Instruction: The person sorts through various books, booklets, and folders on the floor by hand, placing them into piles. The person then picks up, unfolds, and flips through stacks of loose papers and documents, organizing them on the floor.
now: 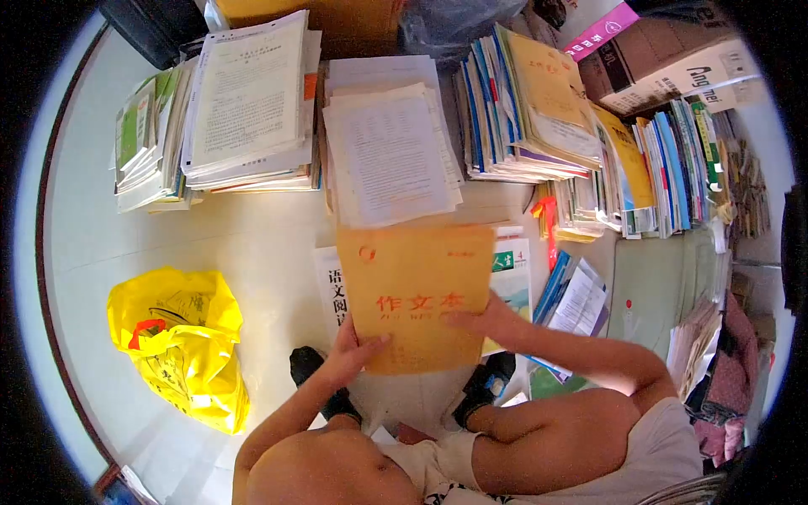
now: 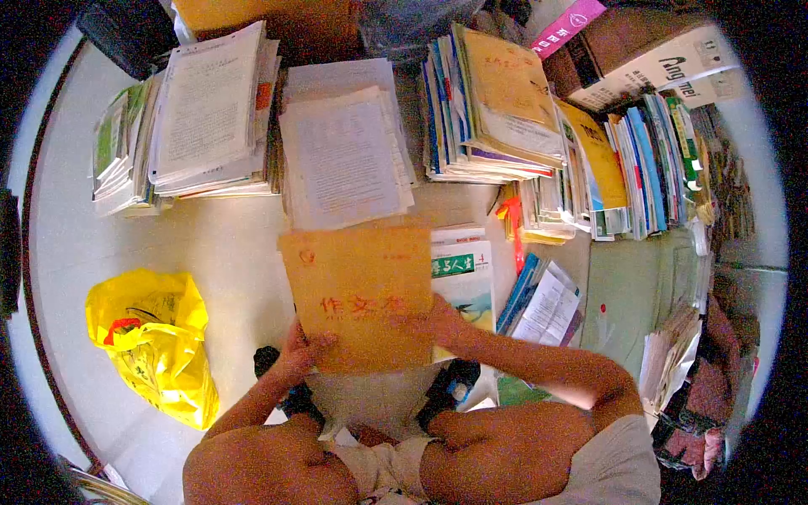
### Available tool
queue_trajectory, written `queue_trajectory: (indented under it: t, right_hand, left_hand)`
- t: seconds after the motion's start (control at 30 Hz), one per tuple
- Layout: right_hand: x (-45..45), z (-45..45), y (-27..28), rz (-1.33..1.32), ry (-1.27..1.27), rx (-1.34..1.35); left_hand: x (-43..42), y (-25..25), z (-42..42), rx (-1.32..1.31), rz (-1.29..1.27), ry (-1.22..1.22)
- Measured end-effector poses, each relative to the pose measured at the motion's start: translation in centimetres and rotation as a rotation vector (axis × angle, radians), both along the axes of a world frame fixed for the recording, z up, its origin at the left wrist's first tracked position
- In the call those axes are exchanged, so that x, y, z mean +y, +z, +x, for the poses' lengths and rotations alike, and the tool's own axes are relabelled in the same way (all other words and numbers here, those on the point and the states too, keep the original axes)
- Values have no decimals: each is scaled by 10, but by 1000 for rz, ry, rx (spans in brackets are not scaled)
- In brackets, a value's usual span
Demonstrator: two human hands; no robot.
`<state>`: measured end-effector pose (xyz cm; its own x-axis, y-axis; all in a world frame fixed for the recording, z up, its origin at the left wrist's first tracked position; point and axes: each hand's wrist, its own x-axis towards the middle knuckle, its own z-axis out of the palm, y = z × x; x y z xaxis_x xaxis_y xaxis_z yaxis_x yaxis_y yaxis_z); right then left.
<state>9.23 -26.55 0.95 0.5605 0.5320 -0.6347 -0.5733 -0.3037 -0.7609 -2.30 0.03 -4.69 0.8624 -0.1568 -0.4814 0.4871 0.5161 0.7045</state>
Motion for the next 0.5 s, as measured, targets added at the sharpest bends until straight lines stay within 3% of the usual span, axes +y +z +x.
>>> queue_trajectory:
  t: [0.1,0.2,0.27,0.5]
  right_hand:
    - [-3,-43,-53,64,-176,182]
    - [12,-59,-75,4,-119,121]
    - [15,-60,-82,-120,148,-93]
    - [29,-53,-86,-130,174,190]
  left_hand:
    - [-7,-23,-27,77,-23,6]
    - [-6,-29,-43,125,14,26]
    - [-3,-34,-52,151,1,52]
    - [-2,-104,-80,109,290,23]
